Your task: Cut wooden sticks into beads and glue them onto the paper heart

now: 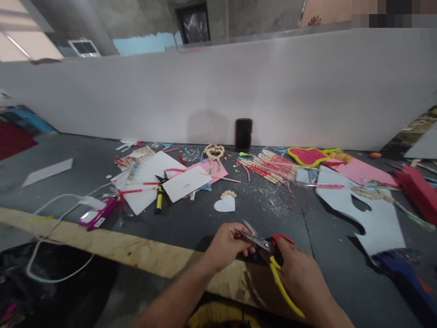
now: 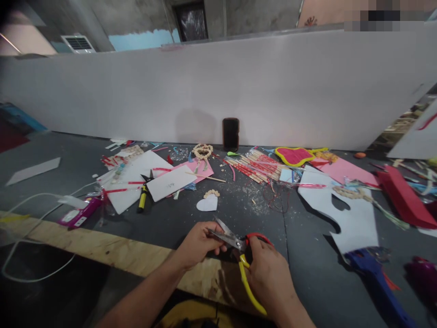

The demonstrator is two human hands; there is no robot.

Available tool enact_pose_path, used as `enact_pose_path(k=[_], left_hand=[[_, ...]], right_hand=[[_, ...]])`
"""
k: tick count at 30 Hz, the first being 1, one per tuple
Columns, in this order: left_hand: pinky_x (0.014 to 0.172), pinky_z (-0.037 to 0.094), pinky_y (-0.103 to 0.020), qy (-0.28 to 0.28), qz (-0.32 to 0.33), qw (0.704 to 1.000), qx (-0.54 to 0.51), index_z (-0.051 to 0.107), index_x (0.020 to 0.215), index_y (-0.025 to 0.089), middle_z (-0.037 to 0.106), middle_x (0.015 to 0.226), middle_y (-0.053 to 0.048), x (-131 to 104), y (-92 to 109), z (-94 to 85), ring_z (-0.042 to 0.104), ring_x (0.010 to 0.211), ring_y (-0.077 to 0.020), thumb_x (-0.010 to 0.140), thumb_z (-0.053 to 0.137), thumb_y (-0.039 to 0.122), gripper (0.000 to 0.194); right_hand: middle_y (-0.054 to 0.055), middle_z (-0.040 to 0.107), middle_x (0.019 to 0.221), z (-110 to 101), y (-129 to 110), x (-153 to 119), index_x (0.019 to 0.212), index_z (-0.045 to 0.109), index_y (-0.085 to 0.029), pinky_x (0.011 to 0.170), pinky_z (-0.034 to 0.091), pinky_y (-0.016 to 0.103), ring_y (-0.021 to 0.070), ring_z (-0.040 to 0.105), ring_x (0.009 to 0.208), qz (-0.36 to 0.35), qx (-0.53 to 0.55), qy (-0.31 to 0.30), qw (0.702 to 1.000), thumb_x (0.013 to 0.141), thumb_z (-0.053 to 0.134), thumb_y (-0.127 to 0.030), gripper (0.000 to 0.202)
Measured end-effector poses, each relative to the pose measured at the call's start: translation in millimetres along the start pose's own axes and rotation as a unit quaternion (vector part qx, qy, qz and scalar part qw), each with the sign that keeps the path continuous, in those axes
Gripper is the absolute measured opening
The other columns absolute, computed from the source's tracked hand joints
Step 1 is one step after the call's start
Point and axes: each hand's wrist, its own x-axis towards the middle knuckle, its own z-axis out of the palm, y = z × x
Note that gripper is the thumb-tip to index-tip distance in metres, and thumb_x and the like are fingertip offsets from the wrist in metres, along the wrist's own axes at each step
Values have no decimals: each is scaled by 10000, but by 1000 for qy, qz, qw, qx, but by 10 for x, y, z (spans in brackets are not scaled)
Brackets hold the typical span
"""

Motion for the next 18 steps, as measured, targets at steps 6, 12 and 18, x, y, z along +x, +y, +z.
enact_pose_path(k=[6,12,18], left_hand=[[391,311,-164,-121,-58,988,-83,620,632,88,607,507,-32,22,22,-133,455,374,-55,570,660,156,100],[436,343,-170,-59,0,997,-59,612,712,111,616,579,-27,39,41,-54,471,433,-66,664,651,266,167],[570,399,-217,130,158,946,252,648,701,167,622,619,-15,-17,98,57,555,594,-133,787,509,267,191]], right_hand=[[34,665,751,-48,55,-4,901,520,-204,544,344,241,177,614,672,-32,27,-7,999,764,469,-214,146],[46,668,765,-60,53,55,918,517,-204,531,335,256,192,620,664,-12,24,-4,1000,836,423,-395,228],[70,670,785,-111,-47,136,938,507,-175,509,297,264,196,623,653,20,-8,-3,1000,864,372,-365,244]])
